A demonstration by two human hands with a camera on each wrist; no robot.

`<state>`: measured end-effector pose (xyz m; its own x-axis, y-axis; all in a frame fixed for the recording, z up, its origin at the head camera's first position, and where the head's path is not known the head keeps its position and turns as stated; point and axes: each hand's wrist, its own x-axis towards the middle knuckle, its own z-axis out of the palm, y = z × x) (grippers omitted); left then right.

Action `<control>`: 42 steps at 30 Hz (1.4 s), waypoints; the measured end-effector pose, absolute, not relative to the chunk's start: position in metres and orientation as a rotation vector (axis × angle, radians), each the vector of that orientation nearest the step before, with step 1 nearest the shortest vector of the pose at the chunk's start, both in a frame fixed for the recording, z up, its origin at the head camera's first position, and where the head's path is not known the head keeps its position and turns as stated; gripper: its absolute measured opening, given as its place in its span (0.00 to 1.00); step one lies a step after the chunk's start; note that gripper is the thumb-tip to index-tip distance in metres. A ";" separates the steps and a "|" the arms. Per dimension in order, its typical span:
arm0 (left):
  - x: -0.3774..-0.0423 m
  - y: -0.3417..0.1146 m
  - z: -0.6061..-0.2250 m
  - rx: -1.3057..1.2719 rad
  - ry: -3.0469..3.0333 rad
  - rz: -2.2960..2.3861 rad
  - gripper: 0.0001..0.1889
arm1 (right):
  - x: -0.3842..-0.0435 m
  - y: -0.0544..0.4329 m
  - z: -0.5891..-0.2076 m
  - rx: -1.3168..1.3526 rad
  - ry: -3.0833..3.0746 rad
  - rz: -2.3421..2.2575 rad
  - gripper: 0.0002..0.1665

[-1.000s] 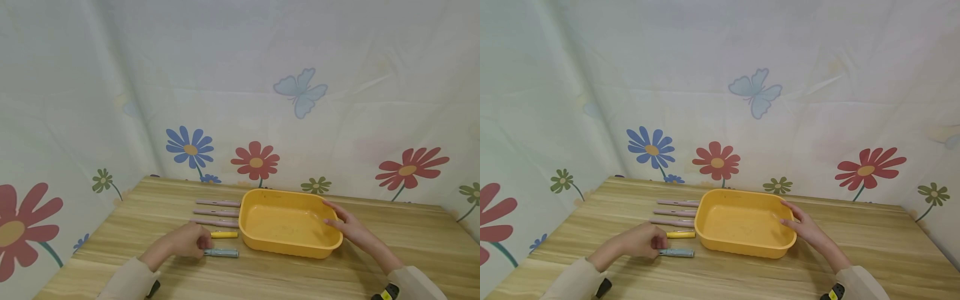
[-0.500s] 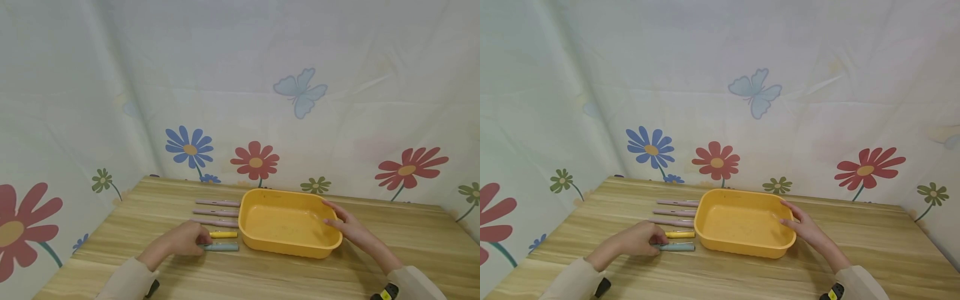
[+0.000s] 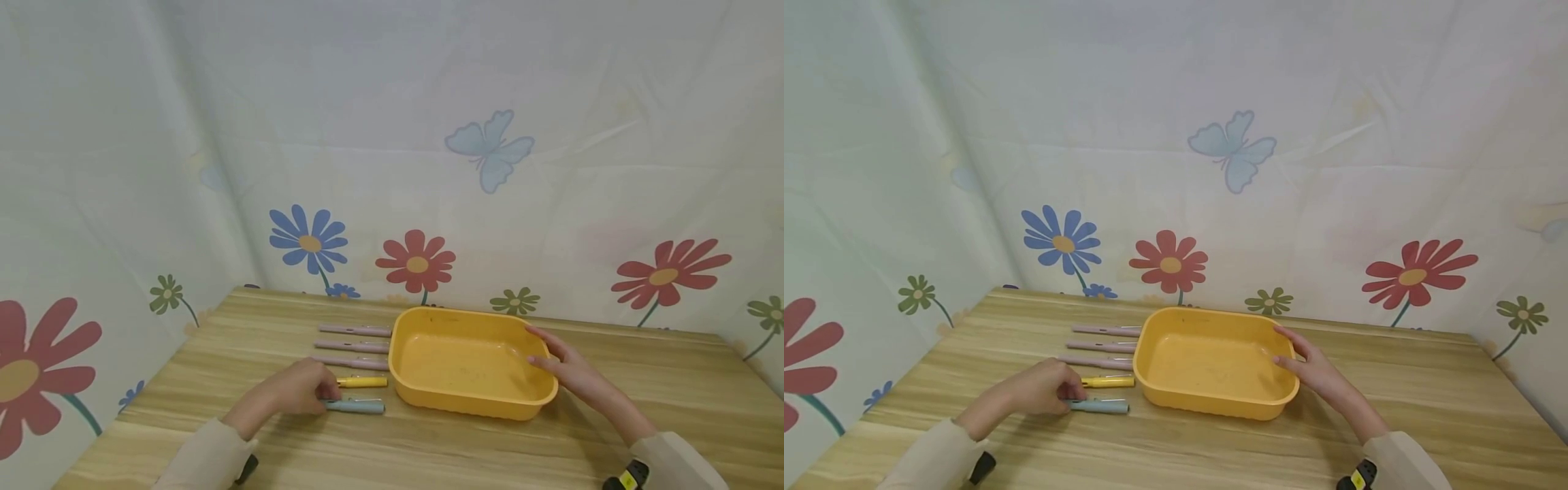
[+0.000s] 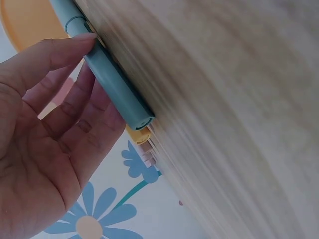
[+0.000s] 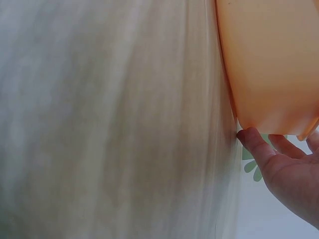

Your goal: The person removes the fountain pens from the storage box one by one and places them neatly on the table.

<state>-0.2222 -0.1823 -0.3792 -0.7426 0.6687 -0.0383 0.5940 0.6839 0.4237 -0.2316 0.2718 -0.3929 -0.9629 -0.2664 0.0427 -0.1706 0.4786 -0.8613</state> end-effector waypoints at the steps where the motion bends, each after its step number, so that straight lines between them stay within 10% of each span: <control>1: -0.222 -0.183 -0.379 1.026 2.706 0.578 0.09 | -0.232 0.271 -0.393 -0.393 2.615 -1.509 0.36; 42: -0.232 -0.078 -0.347 1.086 2.607 1.072 0.12 | -0.231 0.271 -0.391 -0.403 2.590 -1.544 0.36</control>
